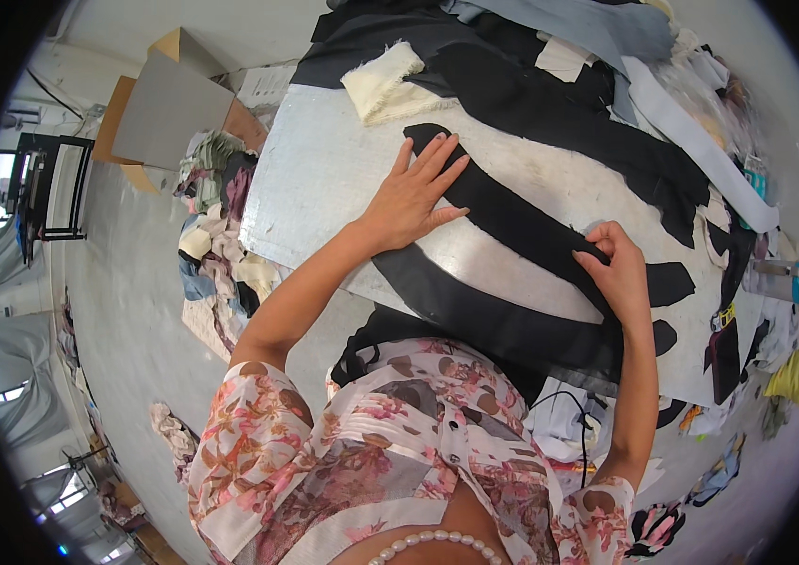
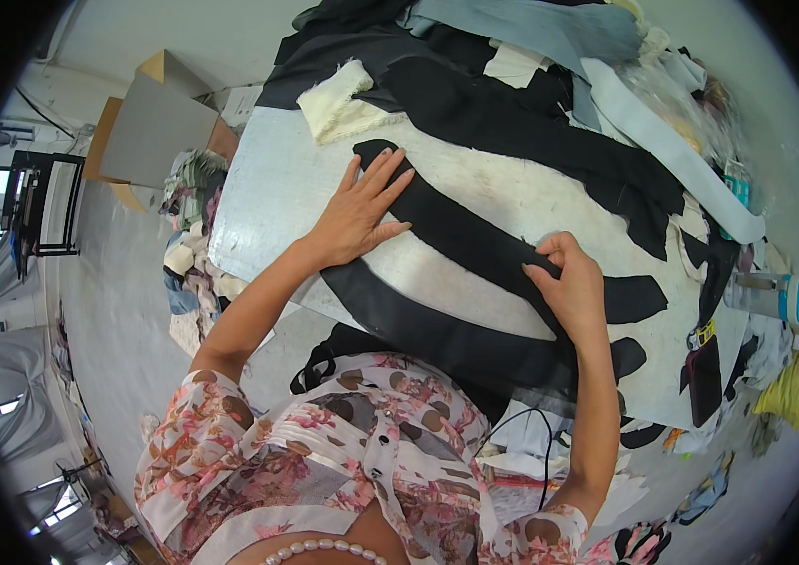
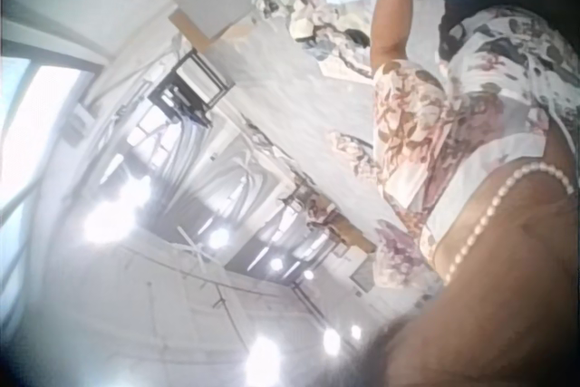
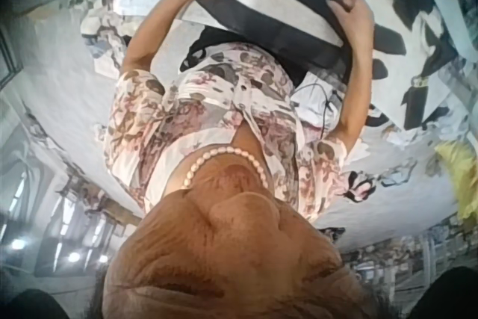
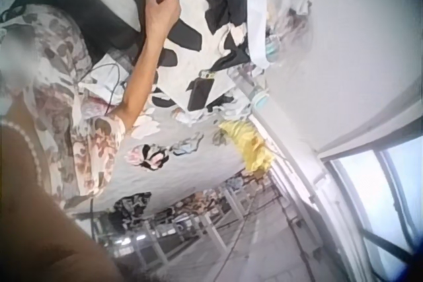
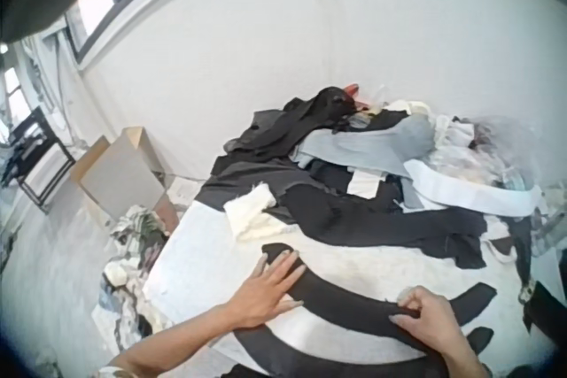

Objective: The person repeatedly folds a long black fabric strip on a white table, smoothing it with both hands and resetting it multiple times. The workspace contains scattered fabric scraps and tools, but the person handles only the black strip throughout the clip.

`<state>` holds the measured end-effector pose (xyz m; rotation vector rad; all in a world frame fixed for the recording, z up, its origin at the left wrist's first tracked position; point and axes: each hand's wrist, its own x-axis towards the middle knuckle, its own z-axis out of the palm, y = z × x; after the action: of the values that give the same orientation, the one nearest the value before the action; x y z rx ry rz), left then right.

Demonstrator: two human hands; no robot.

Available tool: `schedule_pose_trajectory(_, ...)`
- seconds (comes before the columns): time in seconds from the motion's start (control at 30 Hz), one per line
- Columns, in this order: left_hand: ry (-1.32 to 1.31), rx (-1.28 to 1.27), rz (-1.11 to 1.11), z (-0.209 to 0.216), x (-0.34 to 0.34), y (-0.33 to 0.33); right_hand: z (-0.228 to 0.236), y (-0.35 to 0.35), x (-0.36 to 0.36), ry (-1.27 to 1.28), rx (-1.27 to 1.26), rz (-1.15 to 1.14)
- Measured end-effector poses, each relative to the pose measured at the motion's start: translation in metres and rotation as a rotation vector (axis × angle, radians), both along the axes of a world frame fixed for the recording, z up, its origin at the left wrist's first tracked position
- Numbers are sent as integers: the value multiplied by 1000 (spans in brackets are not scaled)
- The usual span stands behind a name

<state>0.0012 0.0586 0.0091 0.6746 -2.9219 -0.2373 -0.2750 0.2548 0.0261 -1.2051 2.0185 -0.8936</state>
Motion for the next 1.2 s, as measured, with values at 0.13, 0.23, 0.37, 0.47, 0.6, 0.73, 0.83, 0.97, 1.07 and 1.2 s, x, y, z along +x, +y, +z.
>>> schedule_pose_trajectory(0.13, 3, 37, -130, 11, -13, 21, 0, 1, 2, 107, -42, 11)
schedule_pose_trajectory(0.23, -70, 71, -234, 6, -13, 23, 18, 0, 3, 115, 77, 54)
schedule_pose_trajectory(0.37, -79, 54, -219, 10, -7, 6, 14, 9, -9, 152, -19, 48)
schedule_pose_trajectory(0.47, -108, 2, -181, 18, -16, 14, 10, 8, -9, 196, -6, 15)
schedule_pose_trajectory(0.6, -36, 89, -332, 8, -32, 34, 5, 9, -8, 205, -12, -1)
schedule_pose_trajectory(0.73, -56, 84, -329, 3, -28, 30, 6, 12, -9, 199, -16, -32)
schedule_pose_trajectory(0.83, -45, 75, -339, 2, -30, 29, 0, 12, -11, 259, -6, -47)
schedule_pose_trajectory(0.97, -56, 70, -322, 4, -32, 30, 3, 12, -9, 343, 22, -26)
schedule_pose_trajectory(1.07, -56, 59, -324, 10, -41, 35, 7, 11, -9, 335, 59, -2)
schedule_pose_trajectory(1.2, -24, 77, -390, 4, -48, 38, 7, 14, -12, 319, 36, 1)
